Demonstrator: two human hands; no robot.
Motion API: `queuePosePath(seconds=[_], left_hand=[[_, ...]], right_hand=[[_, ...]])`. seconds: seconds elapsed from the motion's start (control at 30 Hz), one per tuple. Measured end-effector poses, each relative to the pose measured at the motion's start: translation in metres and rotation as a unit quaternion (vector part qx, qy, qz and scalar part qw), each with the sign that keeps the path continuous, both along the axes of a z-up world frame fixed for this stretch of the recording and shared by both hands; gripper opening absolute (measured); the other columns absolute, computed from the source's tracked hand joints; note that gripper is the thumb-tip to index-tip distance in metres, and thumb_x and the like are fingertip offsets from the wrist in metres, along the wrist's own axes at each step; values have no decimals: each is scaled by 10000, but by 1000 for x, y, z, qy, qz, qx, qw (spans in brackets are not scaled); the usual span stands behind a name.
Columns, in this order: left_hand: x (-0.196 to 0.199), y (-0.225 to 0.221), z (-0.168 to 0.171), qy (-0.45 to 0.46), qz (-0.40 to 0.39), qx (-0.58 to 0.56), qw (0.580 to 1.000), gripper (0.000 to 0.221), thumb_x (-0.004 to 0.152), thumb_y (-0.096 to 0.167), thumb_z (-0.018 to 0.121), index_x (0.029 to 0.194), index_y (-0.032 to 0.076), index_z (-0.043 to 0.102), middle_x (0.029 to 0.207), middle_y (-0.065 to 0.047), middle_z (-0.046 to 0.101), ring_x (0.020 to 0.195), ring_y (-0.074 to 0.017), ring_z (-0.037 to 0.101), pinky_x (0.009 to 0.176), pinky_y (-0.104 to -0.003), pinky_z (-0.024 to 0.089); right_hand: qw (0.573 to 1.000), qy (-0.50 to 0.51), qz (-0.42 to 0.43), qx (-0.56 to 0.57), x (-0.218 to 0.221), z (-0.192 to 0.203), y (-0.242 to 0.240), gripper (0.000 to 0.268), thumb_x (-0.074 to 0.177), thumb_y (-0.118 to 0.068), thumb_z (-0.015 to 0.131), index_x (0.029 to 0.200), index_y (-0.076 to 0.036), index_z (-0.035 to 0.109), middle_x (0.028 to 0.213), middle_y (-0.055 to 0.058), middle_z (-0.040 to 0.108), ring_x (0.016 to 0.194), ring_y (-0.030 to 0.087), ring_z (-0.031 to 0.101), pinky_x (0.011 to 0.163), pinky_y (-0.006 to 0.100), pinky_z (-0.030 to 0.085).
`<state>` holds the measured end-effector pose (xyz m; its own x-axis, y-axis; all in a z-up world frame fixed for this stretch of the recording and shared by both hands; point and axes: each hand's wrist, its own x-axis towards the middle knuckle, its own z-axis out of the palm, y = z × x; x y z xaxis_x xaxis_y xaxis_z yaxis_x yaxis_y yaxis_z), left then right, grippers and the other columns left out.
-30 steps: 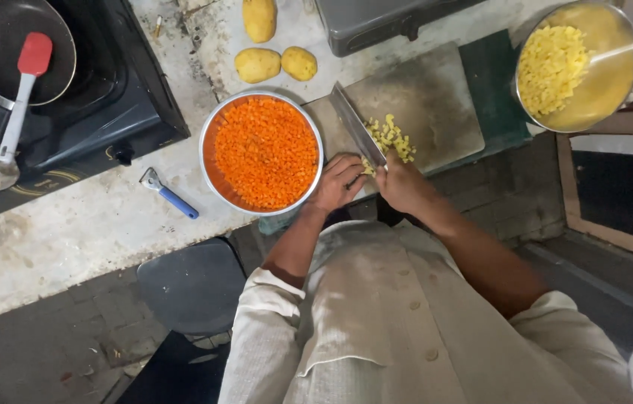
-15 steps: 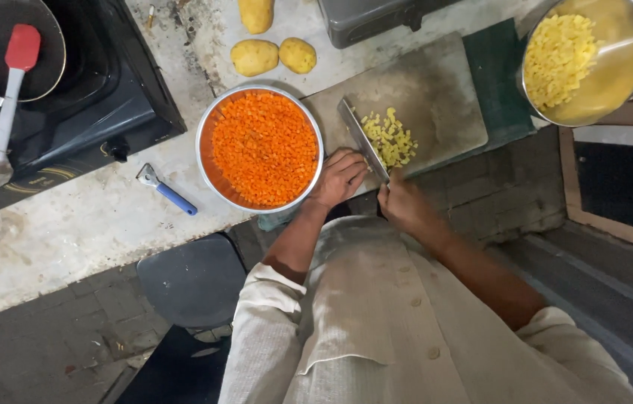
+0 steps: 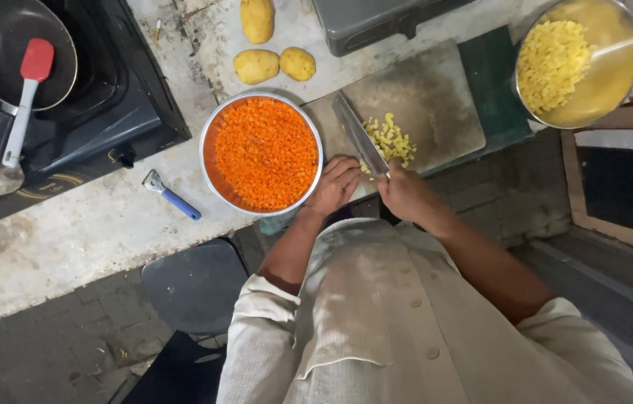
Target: Dicing peeled potatoes into small cubes on a wooden cutting board using a large knife.
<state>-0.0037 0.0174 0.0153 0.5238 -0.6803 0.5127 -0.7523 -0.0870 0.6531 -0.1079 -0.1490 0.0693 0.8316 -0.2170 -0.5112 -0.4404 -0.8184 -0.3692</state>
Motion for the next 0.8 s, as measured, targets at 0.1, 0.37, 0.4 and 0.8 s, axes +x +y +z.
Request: queuePosePath(seconds=[0.1,0.37,0.4,0.8], left_hand=[[-2,-3,-11,16,2,-7,1000,85,924,46,619,901,-2,686,944,-117,652,885,-299,649,856,-397,557],[4,-9,-4,8,5,-30,1000,125,932,88,613,834,43,676,889,-84,626,811,-276,620,751,-365,542],[5,-9,0,12,1,-30,999,138,939,95,608,830,42,675,880,-84,620,806,-277,616,749,-368,541],[-18,-24,-25,10,146,-17,989,156,965,153,579,963,69,710,854,-75,637,775,-268,631,687,-352,511]], right_hand=[[1000,-6,22,7,-7,15,5,433,990,-268,353,1229,83,440,693,279,660,641,431,703,469,496,552],[999,-35,-24,-21,-30,-60,16,326,975,-245,447,1164,20,465,641,206,649,612,376,704,484,464,536],[999,-35,-6,-39,-27,-53,16,314,979,-255,449,1160,1,472,640,174,661,614,337,715,499,444,557],[995,-94,15,-15,-26,1,-31,341,886,-302,512,1153,-92,481,779,268,666,769,467,695,641,576,554]])
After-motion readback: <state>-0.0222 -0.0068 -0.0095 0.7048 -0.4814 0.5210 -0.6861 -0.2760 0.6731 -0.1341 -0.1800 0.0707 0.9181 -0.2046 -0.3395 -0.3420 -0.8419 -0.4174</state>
